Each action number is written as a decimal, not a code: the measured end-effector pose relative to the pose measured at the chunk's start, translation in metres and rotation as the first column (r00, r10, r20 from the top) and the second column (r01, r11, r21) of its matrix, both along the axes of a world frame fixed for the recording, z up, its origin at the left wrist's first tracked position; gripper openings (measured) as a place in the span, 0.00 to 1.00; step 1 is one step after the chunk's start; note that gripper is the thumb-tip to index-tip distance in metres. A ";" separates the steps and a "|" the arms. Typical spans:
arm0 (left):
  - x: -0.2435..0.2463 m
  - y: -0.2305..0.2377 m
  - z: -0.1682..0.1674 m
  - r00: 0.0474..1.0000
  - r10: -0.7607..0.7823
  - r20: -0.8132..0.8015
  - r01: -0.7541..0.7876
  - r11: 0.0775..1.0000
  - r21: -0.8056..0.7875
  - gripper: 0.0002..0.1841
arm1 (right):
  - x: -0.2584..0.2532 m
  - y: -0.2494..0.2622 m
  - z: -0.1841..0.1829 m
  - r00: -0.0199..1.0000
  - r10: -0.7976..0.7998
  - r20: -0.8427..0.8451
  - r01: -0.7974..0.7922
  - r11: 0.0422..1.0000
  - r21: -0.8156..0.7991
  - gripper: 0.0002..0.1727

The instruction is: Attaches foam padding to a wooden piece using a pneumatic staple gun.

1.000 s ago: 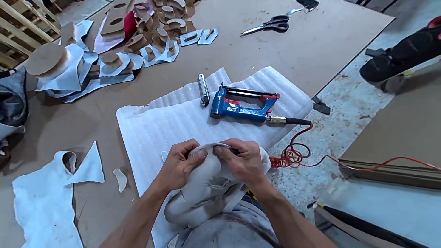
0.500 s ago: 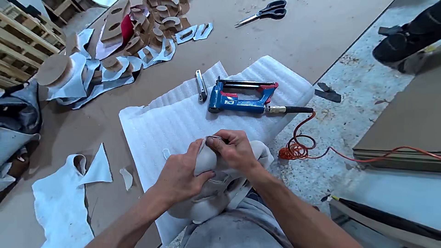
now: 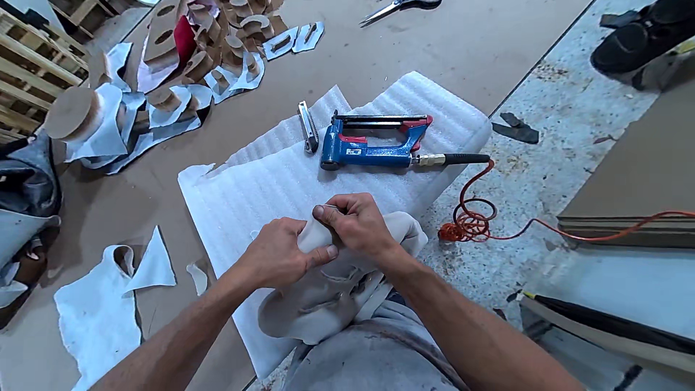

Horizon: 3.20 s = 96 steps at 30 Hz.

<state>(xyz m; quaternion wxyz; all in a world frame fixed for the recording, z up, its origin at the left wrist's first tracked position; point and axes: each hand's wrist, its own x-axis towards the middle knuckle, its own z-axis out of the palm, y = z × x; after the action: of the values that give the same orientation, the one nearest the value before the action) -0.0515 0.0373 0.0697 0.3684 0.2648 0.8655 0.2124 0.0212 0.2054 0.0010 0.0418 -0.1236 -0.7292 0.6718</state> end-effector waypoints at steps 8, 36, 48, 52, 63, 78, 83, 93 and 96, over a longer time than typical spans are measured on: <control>-0.023 0.002 -0.021 0.771 -0.027 0.636 -0.266 0.894 0.360 0.25 | -0.001 0.005 0.004 0.998 0.032 0.063 -0.027 0.996 -0.084 0.15; 0.019 0.008 -0.106 0.494 -0.069 0.867 -0.801 0.353 0.484 0.18 | 0.045 -0.085 -0.027 0.859 0.169 -0.484 0.278 0.639 0.717 0.38; 0.011 0.007 -0.085 0.533 -0.054 0.844 -0.742 0.449 0.498 0.21 | 0.020 0.025 0.035 0.880 -0.177 -0.440 0.277 0.945 0.172 0.40; 0.012 0.008 -0.082 0.545 -0.045 0.837 -0.736 0.454 0.503 0.24 | 0.095 -0.032 -0.025 0.793 0.166 -0.586 0.186 0.849 0.494 0.29; 0.018 -0.008 -0.146 0.474 0.259 0.841 -0.833 0.442 0.333 0.15 | 0.030 -0.082 -0.024 0.875 0.110 -0.471 0.326 0.585 0.743 0.46; 0.020 0.017 -0.074 0.445 -0.022 0.895 -0.824 0.381 0.419 0.25 | 0.066 -0.077 -0.035 0.866 0.255 -0.430 0.258 0.507 0.822 0.39; 0.017 0.006 -0.047 0.497 0.146 0.855 -0.813 0.422 0.401 0.18 | 0.026 -0.079 0.007 0.924 0.152 -0.352 0.233 0.505 0.831 0.45; 0.047 0.025 -0.073 0.497 -0.087 0.863 -0.725 0.506 0.468 0.20 | -0.062 0.088 0.027 0.981 0.094 0.172 -0.195 0.361 0.912 0.35; 0.044 0.024 -0.071 0.493 -0.082 0.866 -0.703 0.549 0.452 0.21 | -0.085 0.115 -0.002 0.923 0.116 0.366 -0.383 0.217 0.898 0.48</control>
<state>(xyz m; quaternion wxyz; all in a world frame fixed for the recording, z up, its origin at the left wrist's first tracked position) -0.0076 0.0613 -0.0017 0.5167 0.0798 0.4447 0.7273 -0.0635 0.3201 -0.0007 -0.0820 -0.0267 -0.9937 0.0711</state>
